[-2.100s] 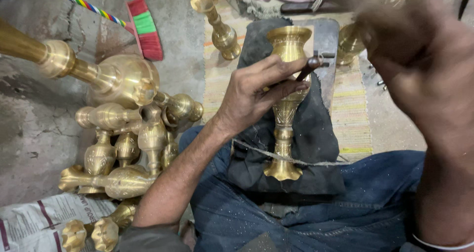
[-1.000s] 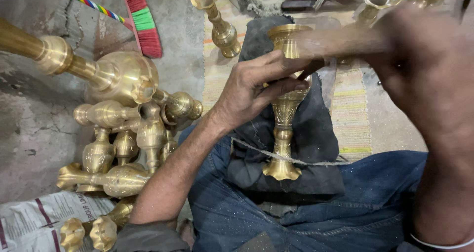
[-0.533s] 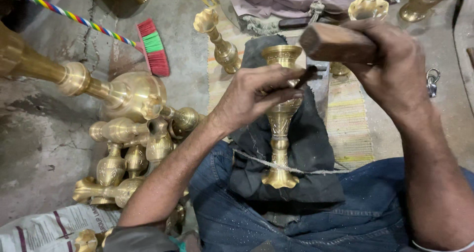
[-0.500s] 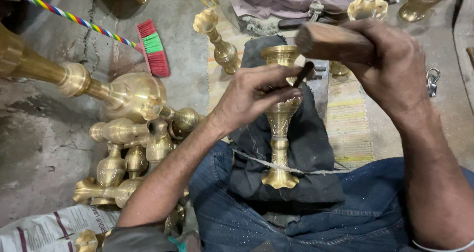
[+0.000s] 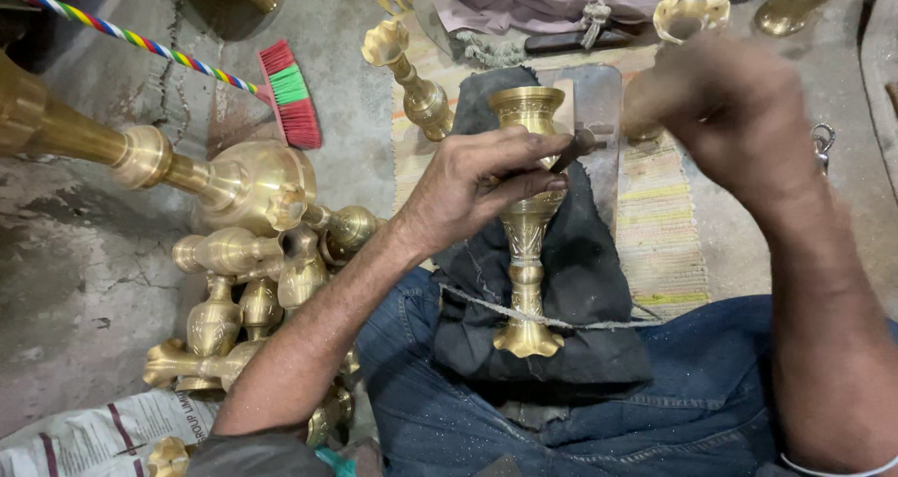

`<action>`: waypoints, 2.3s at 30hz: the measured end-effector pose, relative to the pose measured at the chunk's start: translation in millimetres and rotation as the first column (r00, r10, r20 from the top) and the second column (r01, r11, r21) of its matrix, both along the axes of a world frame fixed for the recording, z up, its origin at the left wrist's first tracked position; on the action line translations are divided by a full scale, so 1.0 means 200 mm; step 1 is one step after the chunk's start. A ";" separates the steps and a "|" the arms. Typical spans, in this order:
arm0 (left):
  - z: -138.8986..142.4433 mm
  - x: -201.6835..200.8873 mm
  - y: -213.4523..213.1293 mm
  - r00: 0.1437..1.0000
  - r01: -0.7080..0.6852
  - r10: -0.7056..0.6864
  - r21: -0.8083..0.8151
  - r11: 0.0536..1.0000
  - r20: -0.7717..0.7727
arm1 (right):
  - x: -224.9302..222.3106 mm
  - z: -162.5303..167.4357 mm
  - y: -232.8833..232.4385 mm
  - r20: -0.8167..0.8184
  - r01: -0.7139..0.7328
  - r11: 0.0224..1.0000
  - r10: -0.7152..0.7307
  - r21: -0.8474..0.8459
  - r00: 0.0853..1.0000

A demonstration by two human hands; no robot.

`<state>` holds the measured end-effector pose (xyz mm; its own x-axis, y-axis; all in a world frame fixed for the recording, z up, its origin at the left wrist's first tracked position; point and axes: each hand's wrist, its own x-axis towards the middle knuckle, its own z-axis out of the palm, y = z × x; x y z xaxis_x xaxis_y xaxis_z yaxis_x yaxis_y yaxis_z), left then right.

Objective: The person sits cross-legged on the floor holding a chisel against a brass vase and taps the chisel with a wooden mallet to engrave decorative patterns, repositioning the chisel and rotating the vase as they work. At the end they set the mallet and chisel down beside the vase.

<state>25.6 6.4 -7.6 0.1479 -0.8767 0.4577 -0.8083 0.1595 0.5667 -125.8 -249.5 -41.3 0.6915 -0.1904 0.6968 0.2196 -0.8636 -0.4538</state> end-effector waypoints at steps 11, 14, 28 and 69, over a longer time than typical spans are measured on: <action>0.01 0.00 -0.01 1.000 0.000 0.000 0.031 1.000 -0.017 | -0.01 0.16 0.10 -0.147 0.203 0.965 -0.179 0.165 0.973; 0.01 0.02 -0.03 1.000 -0.003 0.002 0.053 0.999 0.015 | 0.00 0.15 0.08 -0.038 0.223 0.949 -0.237 -0.223 0.971; 0.03 0.03 -0.04 0.998 0.022 -0.016 0.102 0.995 -0.063 | 0.04 -0.11 -0.05 -0.039 0.101 0.974 -0.095 0.202 0.995; 0.06 0.04 -0.05 0.994 0.036 -0.021 0.135 0.990 -0.109 | 0.03 -0.10 -0.05 -0.050 0.032 0.999 -0.031 0.028 0.998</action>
<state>33.0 -2.8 5.4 0.1639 -0.9345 0.3161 -0.7382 0.0964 0.6677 -119.9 -259.3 -61.7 0.7181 -0.2322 0.6561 0.1694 -0.8561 -0.4883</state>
